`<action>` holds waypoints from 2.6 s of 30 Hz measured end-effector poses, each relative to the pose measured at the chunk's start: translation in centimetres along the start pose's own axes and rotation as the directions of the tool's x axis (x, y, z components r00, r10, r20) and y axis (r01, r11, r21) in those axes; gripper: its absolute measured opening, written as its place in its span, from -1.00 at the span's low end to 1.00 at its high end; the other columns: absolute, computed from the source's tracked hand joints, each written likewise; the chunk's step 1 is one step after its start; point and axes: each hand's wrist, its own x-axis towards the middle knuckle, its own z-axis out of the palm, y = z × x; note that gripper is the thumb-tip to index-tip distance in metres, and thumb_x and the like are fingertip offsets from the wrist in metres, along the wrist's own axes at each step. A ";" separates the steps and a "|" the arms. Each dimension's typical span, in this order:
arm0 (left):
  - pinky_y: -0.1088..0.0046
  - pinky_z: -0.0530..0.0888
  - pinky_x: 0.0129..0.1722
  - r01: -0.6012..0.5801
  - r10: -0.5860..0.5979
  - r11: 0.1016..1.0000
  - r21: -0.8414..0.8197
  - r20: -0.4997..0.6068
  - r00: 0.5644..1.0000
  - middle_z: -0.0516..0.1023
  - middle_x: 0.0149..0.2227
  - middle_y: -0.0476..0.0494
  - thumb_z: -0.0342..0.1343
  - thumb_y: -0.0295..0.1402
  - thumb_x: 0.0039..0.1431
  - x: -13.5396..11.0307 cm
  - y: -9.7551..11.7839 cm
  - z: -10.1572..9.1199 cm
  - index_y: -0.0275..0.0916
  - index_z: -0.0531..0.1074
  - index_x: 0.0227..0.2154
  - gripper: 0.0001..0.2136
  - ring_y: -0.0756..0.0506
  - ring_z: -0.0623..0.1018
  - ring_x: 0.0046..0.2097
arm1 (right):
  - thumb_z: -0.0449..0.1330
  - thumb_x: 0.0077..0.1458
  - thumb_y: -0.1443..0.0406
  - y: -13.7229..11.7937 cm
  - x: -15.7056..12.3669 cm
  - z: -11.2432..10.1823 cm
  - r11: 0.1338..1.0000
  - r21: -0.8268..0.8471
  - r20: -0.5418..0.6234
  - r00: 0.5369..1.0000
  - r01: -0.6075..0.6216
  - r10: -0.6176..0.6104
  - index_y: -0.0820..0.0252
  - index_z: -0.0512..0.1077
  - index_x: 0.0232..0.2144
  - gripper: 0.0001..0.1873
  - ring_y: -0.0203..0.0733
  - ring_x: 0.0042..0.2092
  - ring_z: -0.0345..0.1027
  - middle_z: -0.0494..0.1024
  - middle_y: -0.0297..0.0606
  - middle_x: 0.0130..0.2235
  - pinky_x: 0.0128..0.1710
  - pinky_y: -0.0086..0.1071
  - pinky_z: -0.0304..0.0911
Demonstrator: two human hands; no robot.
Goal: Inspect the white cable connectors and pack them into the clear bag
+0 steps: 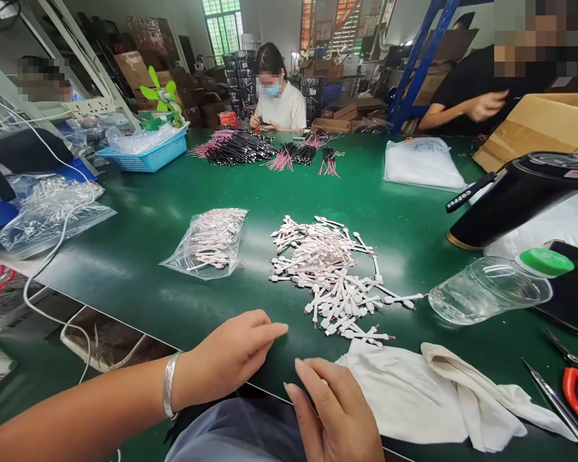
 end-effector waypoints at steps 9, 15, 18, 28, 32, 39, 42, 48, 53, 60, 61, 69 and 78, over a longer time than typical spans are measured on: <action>0.55 0.47 -0.39 0.308 -0.550 0.103 -0.946 0.204 0.810 0.52 -0.52 -0.06 0.26 -0.25 -0.08 -1.5 1.2 0.0 -0.35 0.48 -0.26 -0.67 0.03 0.52 -0.44 | 0.10 0.14 0.40 -1.0 1.1 0.5 0.995 0.061 0.016 0.997 -0.074 0.073 0.17 0.33 -0.09 -0.74 -0.29 -0.30 0.46 0.56 -0.27 -0.29 -0.25 -0.49 0.35; 0.55 0.49 -0.35 0.315 -0.478 0.061 -0.947 0.249 0.842 0.58 -0.41 -0.09 0.28 -0.23 -0.09 -2.8 0.5 -0.1 -0.31 0.49 -0.24 -0.65 0.01 0.56 -0.37 | 0.13 0.10 0.44 -1.1 0.7 0.0 0.978 0.155 0.019 0.990 -0.140 0.139 0.17 0.36 -0.10 -0.72 -0.32 -0.30 0.43 0.54 -0.27 -0.29 -0.27 -0.50 0.32; 0.58 0.46 -0.41 0.342 -0.469 0.109 -0.933 0.256 0.845 0.56 -0.48 -0.06 0.28 -0.20 -0.09 -3.0 0.5 0.0 -0.34 0.48 -0.34 -0.69 0.04 0.54 -0.43 | 0.12 0.11 0.41 -1.4 0.7 -0.2 0.953 0.225 0.067 0.979 -0.202 0.191 0.15 0.40 -0.15 -0.76 -0.32 -0.34 0.42 0.54 -0.30 -0.33 -0.32 -0.51 0.31; 0.62 0.25 -0.61 0.454 -0.533 0.255 -0.854 0.267 0.803 0.38 -0.62 0.03 0.10 -0.05 0.00 -2.8 0.6 0.7 -0.28 0.25 -0.57 -0.64 0.10 0.35 -0.60 | -0.01 0.19 0.15 -2.4 1.8 -0.6 0.700 0.299 0.440 0.745 -0.648 0.502 0.18 0.39 -0.53 -0.65 -0.30 -0.54 0.29 0.42 -0.34 -0.59 -0.54 -0.49 0.22; 0.57 0.25 -0.53 0.449 -0.504 0.537 -0.714 0.156 0.850 0.31 -0.60 0.05 0.03 -0.15 0.10 -2.5 0.6 -0.1 -0.29 0.29 -0.58 -0.69 0.07 0.31 -0.53 | -0.02 0.19 0.15 -1.9 2.1 -0.6 0.821 0.153 0.429 0.786 -0.550 0.446 0.16 0.37 -0.56 -0.64 -0.32 -0.54 0.25 0.37 -0.38 -0.59 -0.54 -0.47 0.17; 0.46 0.33 -0.31 0.282 -0.291 0.949 -0.144 -0.048 0.955 0.44 -0.46 -0.07 -0.11 -0.27 0.24 -0.4 -1.0 -1.6 -0.29 0.44 -0.47 -0.69 -0.04 0.40 -0.35 | -0.07 0.22 0.18 -0.5 2.7 -1.1 0.933 -0.032 0.342 0.874 -0.357 0.346 0.12 0.40 -0.53 -0.63 -0.31 -0.52 0.33 0.46 -0.38 -0.56 -0.52 -0.45 0.22; 0.35 0.34 -0.14 0.215 -0.191 0.966 0.140 -0.167 0.967 0.47 -0.29 -0.18 -0.06 -0.39 0.22 2.2 -3.3 -1.8 -0.31 0.47 -0.28 -0.79 -0.11 0.42 -0.19 | -0.04 0.21 0.17 0.3 2.4 -1.0 0.945 -0.179 0.246 0.918 -0.273 0.312 0.12 0.47 -0.41 -0.67 -0.24 -0.44 0.44 0.57 -0.32 -0.45 -0.45 -0.40 0.31; 0.36 0.37 -0.18 0.201 -0.163 0.947 0.252 -0.164 0.973 0.46 -0.32 -0.17 0.04 -0.39 0.15 6.3 -6.0 -1.4 -0.33 0.45 -0.34 -0.87 -0.11 0.42 -0.23 | -0.01 0.19 0.17 0.9 1.2 -0.8 0.941 -0.255 0.148 0.953 -0.221 0.264 0.17 0.47 -0.29 -0.70 -0.19 -0.38 0.49 0.60 -0.26 -0.39 -0.41 -0.37 0.37; 0.36 0.36 -0.22 0.143 -0.104 0.943 0.300 -0.142 0.984 0.44 -0.35 -0.14 -0.05 -0.41 0.21 4.5 -5.6 -1.5 -0.31 0.42 -0.39 -0.83 -0.10 0.40 -0.24 | 0.03 0.18 0.21 1.3 0.9 -1.1 0.961 -0.185 0.071 0.973 -0.204 0.220 0.19 0.46 -0.30 -0.75 -0.23 -0.43 0.44 0.56 -0.26 -0.45 -0.42 -0.40 0.35; 0.41 0.41 -0.27 0.117 -0.049 0.950 0.288 -0.232 0.971 0.50 -0.37 -0.11 -0.14 -0.38 0.28 -0.4 -2.8 -1.9 -0.29 0.38 -0.27 -0.81 -0.05 0.46 -0.31 | 0.09 0.15 0.32 1.5 2.2 -0.3 0.980 -0.110 0.002 0.986 -0.165 0.166 0.18 0.34 -0.01 -0.67 -0.13 -0.15 0.40 0.50 -0.13 -0.18 -0.14 -0.23 0.35; 0.42 0.42 -0.26 0.088 -0.023 0.963 0.255 -0.247 0.969 0.51 -0.36 -0.10 -0.13 -0.38 0.28 -0.9 -2.3 -1.9 -0.28 0.37 -0.26 -0.82 -0.04 0.47 -0.31 | 0.09 0.15 0.34 1.3 2.6 -0.2 0.984 -0.096 0.003 0.988 -0.152 0.153 0.16 0.31 0.03 -0.63 -0.13 -0.13 0.39 0.49 -0.12 -0.15 -0.12 -0.22 0.35; 0.47 0.44 -0.23 -0.035 0.012 0.996 -0.082 -0.260 0.965 0.54 -0.32 -0.09 -0.05 -0.42 0.23 -2.5 -0.5 -1.5 -0.26 0.38 -0.23 -0.86 0.00 0.49 -0.28 | 0.09 0.13 0.38 0.1 3.5 -0.8 0.992 0.037 0.039 0.992 -0.117 0.116 0.12 0.43 -0.14 -0.76 -0.22 -0.31 0.45 0.57 -0.24 -0.32 -0.30 -0.34 0.39; 0.58 0.33 -0.49 0.461 -0.425 0.389 -0.798 0.288 0.858 0.39 -0.57 0.01 0.06 -0.22 0.09 -1.4 0.7 -1.6 -0.32 0.37 -0.50 -0.76 0.07 0.37 -0.52 | -0.01 0.20 0.22 -0.8 3.4 -1.8 0.862 0.199 0.266 0.872 -0.466 0.410 0.14 0.35 -0.46 -0.76 -0.31 -0.46 0.30 0.42 -0.36 -0.50 -0.47 -0.46 0.24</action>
